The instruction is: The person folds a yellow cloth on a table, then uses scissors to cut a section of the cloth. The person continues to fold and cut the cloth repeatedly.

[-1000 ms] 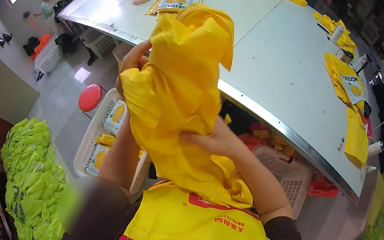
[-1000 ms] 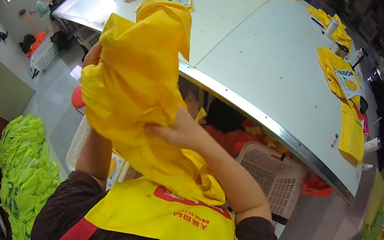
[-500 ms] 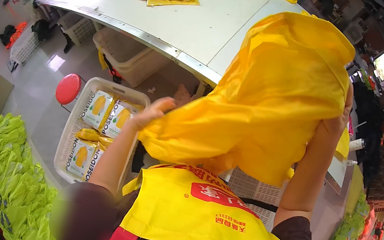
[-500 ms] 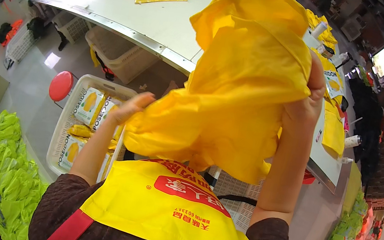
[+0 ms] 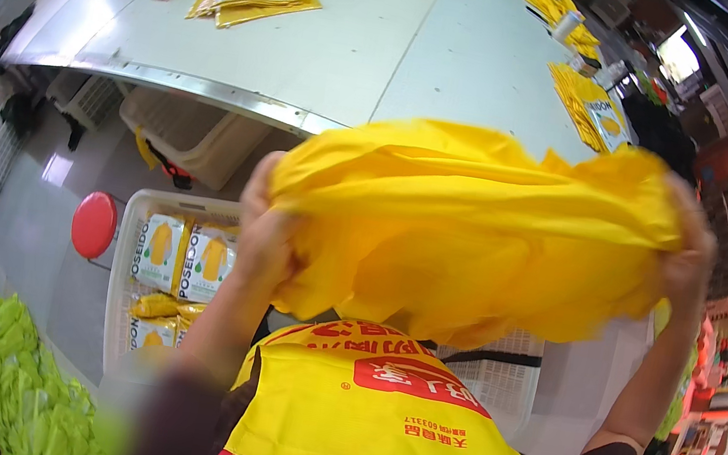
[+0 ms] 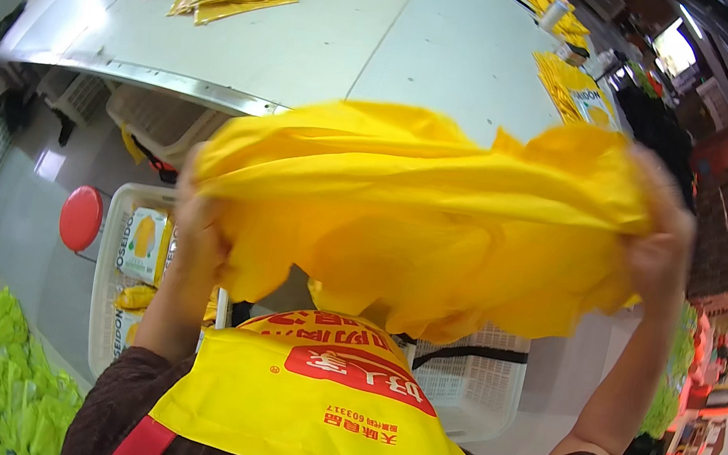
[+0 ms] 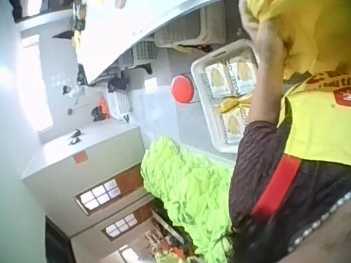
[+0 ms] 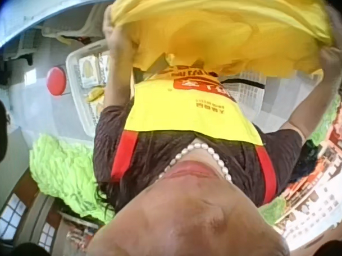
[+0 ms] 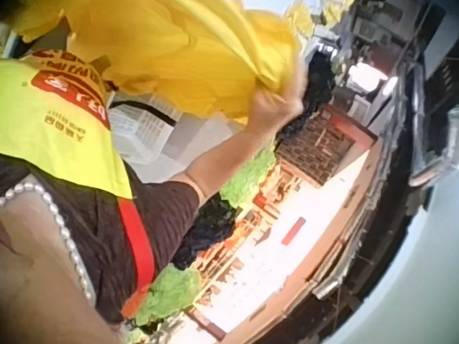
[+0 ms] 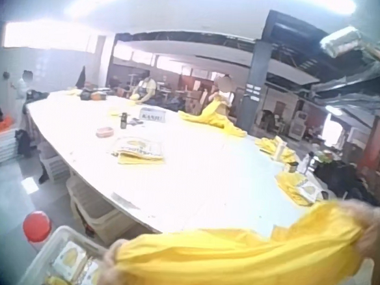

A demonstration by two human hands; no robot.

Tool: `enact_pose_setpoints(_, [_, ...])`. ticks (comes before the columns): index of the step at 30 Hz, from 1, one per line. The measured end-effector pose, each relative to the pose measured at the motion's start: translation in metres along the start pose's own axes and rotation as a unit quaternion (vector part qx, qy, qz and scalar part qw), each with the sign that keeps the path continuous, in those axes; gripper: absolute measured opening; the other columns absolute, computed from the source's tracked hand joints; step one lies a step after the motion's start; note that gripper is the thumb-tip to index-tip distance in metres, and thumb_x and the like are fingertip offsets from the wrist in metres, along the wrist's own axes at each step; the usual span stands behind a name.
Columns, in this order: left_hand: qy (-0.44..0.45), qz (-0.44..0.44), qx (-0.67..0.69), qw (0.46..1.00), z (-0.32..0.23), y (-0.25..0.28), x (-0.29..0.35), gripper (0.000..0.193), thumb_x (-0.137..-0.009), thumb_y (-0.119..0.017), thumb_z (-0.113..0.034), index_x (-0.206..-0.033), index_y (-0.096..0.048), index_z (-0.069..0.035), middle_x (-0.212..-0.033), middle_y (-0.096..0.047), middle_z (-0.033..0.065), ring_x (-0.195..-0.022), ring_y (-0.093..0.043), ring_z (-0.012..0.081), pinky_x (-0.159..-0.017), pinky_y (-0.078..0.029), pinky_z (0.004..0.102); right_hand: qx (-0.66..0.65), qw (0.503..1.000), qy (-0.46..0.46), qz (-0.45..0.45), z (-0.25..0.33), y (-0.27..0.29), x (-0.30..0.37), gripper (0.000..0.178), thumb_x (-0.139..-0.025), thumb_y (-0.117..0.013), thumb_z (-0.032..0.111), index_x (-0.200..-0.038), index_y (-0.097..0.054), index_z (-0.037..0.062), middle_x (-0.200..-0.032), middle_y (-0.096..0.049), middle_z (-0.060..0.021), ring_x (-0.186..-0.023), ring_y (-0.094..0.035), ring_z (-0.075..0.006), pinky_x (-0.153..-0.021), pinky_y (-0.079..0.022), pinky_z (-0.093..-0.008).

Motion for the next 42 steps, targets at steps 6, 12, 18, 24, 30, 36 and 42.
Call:
enact_pose_setpoints(6, [0.042, 0.515, -0.051, 0.854, -0.001, 0.035, 0.017, 0.048, -0.063, -0.081, -0.017, -0.101, -0.058, 0.0, -0.094, -0.064, 0.0098, -0.08, -0.062, 0.0191, -0.073, -0.049, 0.0306, -0.007, 0.975, -0.127, -0.183, -0.045, -0.026, 0.058, 0.042, -0.081, -0.064, 0.012, -0.12, -0.052, 0.0029, -0.121, -0.052, -0.013, -0.106, -0.053, -0.0254, -0.092, -0.041, -0.0344])
enact_pose_setpoints(12, [0.454, 0.246, -0.009, 0.856, 0.095, 0.163, -0.007, 0.041, -0.084, -0.064, -0.027, -0.113, -0.055, 0.0, -0.098, -0.063, 0.0091, -0.082, -0.061, 0.0187, -0.078, -0.05, 0.0298, -0.203, 0.953, -0.199, -0.105, -0.056, -0.077, 0.085, 0.037, -0.08, -0.065, 0.015, -0.113, -0.054, 0.0024, -0.111, -0.055, -0.0124, -0.096, -0.053, -0.0237, -0.086, -0.042, -0.0343])
enact_pose_setpoints(18, [0.508, 0.382, -0.171, 0.753, 0.245, 0.061, -0.051, 0.041, -0.087, -0.056, -0.029, -0.119, -0.054, -0.004, -0.112, -0.059, 0.0039, -0.106, -0.052, 0.0141, -0.091, -0.041, 0.0282, -0.336, 0.927, -0.081, -0.149, -0.06, -0.032, 0.043, 0.033, -0.08, -0.066, 0.018, -0.106, -0.056, 0.0018, -0.1, -0.057, -0.0118, -0.086, -0.053, -0.0219, -0.079, -0.043, -0.0342])
enact_pose_setpoints(24, [0.387, 0.346, -0.158, 0.84, 0.265, -0.076, -0.053, 0.025, -0.088, -0.053, -0.024, -0.102, -0.059, -0.003, -0.095, -0.062, 0.0001, -0.088, -0.058, 0.0165, -0.075, -0.046, 0.0312, -0.506, 0.846, 0.021, -0.165, -0.136, -0.069, -0.024, 0.03, -0.079, -0.067, 0.021, -0.099, -0.058, 0.0013, -0.09, -0.059, -0.0112, -0.076, -0.054, -0.0201, -0.073, -0.044, -0.0341])
enact_pose_setpoints(30, [0.086, 0.137, -0.47, 0.868, 0.216, -0.022, -0.111, 0.022, -0.089, -0.052, -0.025, -0.09, -0.061, -0.005, -0.083, -0.061, -0.0035, -0.078, -0.059, 0.0172, -0.064, -0.047, 0.0353, -0.641, 0.757, 0.099, -0.079, -0.189, -0.056, -0.068, 0.035, -0.076, -0.068, 0.019, -0.106, -0.058, 0.0016, -0.086, -0.063, -0.0118, -0.076, -0.058, -0.021, -0.072, -0.045, -0.0323])
enact_pose_setpoints(36, [-0.35, -0.246, -0.461, 0.778, 0.021, 0.0, -0.091, 0.032, -0.094, -0.045, -0.029, -0.082, -0.058, -0.002, -0.076, -0.055, 0.004, -0.07, -0.054, 0.0141, -0.063, -0.044, 0.0285, -0.442, 0.896, 0.028, -0.03, -0.219, -0.042, -0.071, 0.033, -0.059, -0.075, 0.002, -0.09, -0.065, -0.002, -0.076, -0.064, -0.0118, -0.069, -0.064, -0.0208, -0.065, -0.047, -0.0267])
enact_pose_setpoints(42, [-0.559, -0.281, -0.588, 0.512, -0.137, -0.043, -0.135, 0.02, -0.093, -0.051, -0.013, -0.077, -0.056, -0.001, -0.068, -0.054, 0.0007, -0.061, -0.051, 0.0074, -0.057, -0.043, 0.0219, -0.108, 0.981, 0.046, -0.155, -0.188, -0.024, -0.116, 0.037, -0.066, -0.074, 0.007, -0.101, -0.063, -0.0005, -0.086, -0.066, -0.0138, -0.078, -0.064, -0.0245, -0.069, -0.048, -0.0299])
Point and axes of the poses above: each hand's wrist, its own x-axis away from the middle knuckle, its own y-axis out of the back of the hand, z = x × y, the point moved 3 cm from there along -x, towards the middle knuckle
